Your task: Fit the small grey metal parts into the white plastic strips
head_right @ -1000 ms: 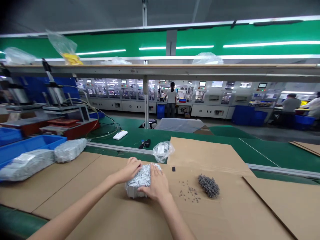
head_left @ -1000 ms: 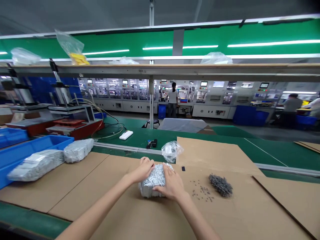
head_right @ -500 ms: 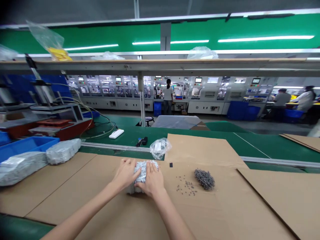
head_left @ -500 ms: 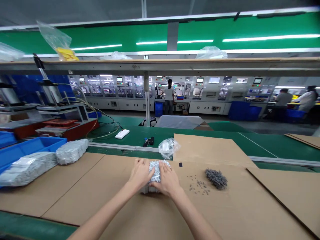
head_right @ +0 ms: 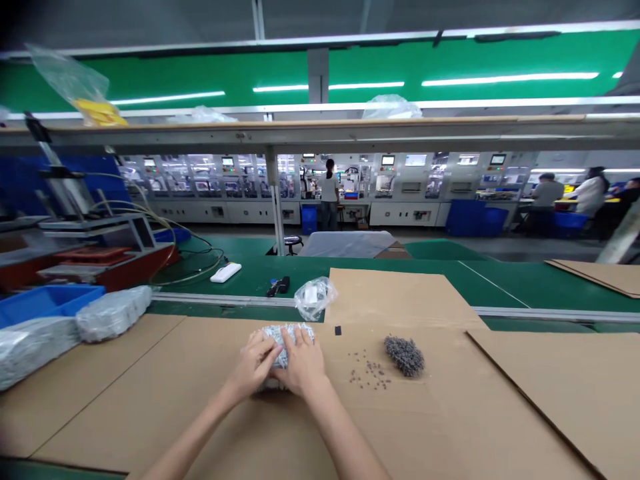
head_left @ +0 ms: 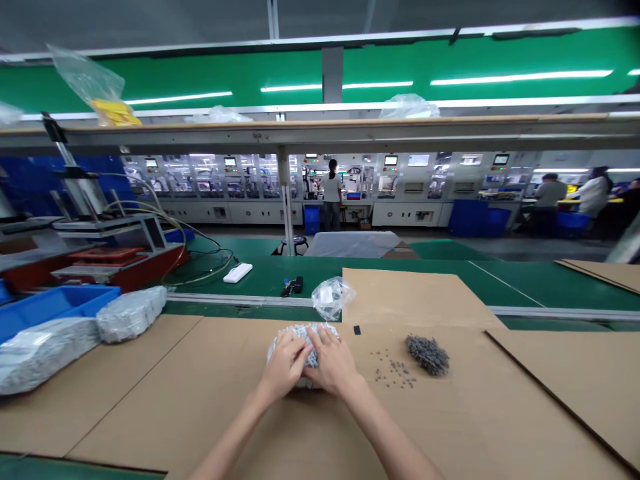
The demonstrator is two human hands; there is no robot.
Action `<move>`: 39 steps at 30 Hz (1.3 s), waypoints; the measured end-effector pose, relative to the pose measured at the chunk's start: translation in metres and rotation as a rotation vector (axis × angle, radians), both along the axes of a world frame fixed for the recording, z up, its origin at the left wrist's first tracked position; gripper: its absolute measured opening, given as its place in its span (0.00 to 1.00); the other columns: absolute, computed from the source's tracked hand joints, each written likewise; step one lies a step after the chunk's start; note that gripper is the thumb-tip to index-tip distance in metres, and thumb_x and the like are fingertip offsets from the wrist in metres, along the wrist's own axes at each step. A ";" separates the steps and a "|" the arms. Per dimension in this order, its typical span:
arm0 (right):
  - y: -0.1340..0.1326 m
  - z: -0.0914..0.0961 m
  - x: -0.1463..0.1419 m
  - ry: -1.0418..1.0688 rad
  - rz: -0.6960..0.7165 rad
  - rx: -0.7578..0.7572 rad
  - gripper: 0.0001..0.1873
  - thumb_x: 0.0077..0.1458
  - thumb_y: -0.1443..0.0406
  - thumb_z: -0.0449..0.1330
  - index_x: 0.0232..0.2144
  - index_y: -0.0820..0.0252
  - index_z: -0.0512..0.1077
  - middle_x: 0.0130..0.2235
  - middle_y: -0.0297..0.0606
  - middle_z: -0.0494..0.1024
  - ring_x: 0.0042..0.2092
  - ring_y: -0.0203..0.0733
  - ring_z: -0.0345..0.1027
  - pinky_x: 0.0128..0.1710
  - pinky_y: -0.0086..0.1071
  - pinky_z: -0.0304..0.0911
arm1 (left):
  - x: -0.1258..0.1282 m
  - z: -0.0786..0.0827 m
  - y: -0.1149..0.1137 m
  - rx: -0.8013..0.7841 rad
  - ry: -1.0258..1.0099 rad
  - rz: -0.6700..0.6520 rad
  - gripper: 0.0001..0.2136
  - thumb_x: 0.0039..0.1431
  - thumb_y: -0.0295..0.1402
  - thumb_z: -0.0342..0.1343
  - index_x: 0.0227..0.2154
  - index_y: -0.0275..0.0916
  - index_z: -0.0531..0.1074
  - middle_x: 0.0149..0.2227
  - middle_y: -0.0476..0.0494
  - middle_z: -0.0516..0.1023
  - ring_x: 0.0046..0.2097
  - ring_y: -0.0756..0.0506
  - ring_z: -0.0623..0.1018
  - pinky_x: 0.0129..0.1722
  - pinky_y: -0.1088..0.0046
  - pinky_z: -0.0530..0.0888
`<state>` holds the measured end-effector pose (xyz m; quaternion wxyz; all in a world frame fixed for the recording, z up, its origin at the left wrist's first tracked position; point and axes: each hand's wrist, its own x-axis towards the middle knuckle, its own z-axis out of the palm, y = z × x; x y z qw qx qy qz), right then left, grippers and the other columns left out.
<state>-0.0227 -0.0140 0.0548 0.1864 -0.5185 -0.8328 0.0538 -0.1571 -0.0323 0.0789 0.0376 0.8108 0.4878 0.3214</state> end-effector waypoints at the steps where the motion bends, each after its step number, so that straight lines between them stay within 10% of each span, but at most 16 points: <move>1: 0.000 0.002 0.001 -0.019 0.004 -0.008 0.38 0.45 0.52 0.51 0.55 0.53 0.42 0.57 0.45 0.50 0.56 0.52 0.43 0.50 0.44 0.42 | 0.001 0.000 -0.003 -0.007 -0.014 -0.021 0.15 0.56 0.35 0.39 0.16 0.39 0.59 0.22 0.48 0.61 0.30 0.47 0.63 0.33 0.69 0.61; 8: 0.004 0.012 0.011 -0.042 0.029 -0.087 0.37 0.44 0.49 0.50 0.55 0.49 0.43 0.56 0.46 0.51 0.55 0.53 0.46 0.47 0.45 0.48 | 0.008 0.002 -0.032 -0.114 -0.339 -0.123 0.12 0.56 0.35 0.40 0.19 0.39 0.59 0.22 0.50 0.60 0.28 0.49 0.63 0.29 0.74 0.62; 15: -0.005 0.009 -0.013 -0.045 0.066 -0.054 0.37 0.40 0.45 0.52 0.52 0.41 0.47 0.58 0.44 0.47 0.57 0.56 0.37 0.47 0.51 0.43 | -0.025 -0.034 -0.039 -0.103 -0.929 0.224 0.12 0.55 0.38 0.42 0.19 0.39 0.55 0.19 0.55 0.52 0.21 0.53 0.56 0.20 0.80 0.56; 25: -0.003 0.015 -0.007 -0.110 0.151 -0.122 0.33 0.41 0.49 0.55 0.50 0.41 0.51 0.59 0.40 0.43 0.58 0.53 0.33 0.47 0.49 0.47 | -0.015 -0.038 -0.067 -0.148 -0.751 0.239 0.11 0.54 0.37 0.44 0.20 0.38 0.59 0.20 0.54 0.54 0.23 0.53 0.58 0.22 0.80 0.58; 33: -0.006 0.005 0.000 0.002 0.110 -0.026 0.36 0.42 0.63 0.58 0.52 0.41 0.47 0.59 0.33 0.42 0.59 0.51 0.25 0.51 0.55 0.28 | 0.010 -0.008 -0.099 -0.147 -0.613 0.176 0.09 0.54 0.36 0.43 0.31 0.39 0.66 0.31 0.44 0.69 0.35 0.46 0.69 0.37 0.72 0.66; 39: -0.006 0.002 -0.001 0.509 0.024 -0.114 0.19 0.51 0.68 0.43 0.46 0.59 0.60 0.48 0.41 0.66 0.51 0.43 0.56 0.49 0.38 0.51 | -0.003 0.016 -0.091 -0.164 -0.353 -0.009 0.11 0.54 0.33 0.44 0.40 0.44 0.66 0.33 0.47 0.75 0.35 0.48 0.74 0.35 0.76 0.69</move>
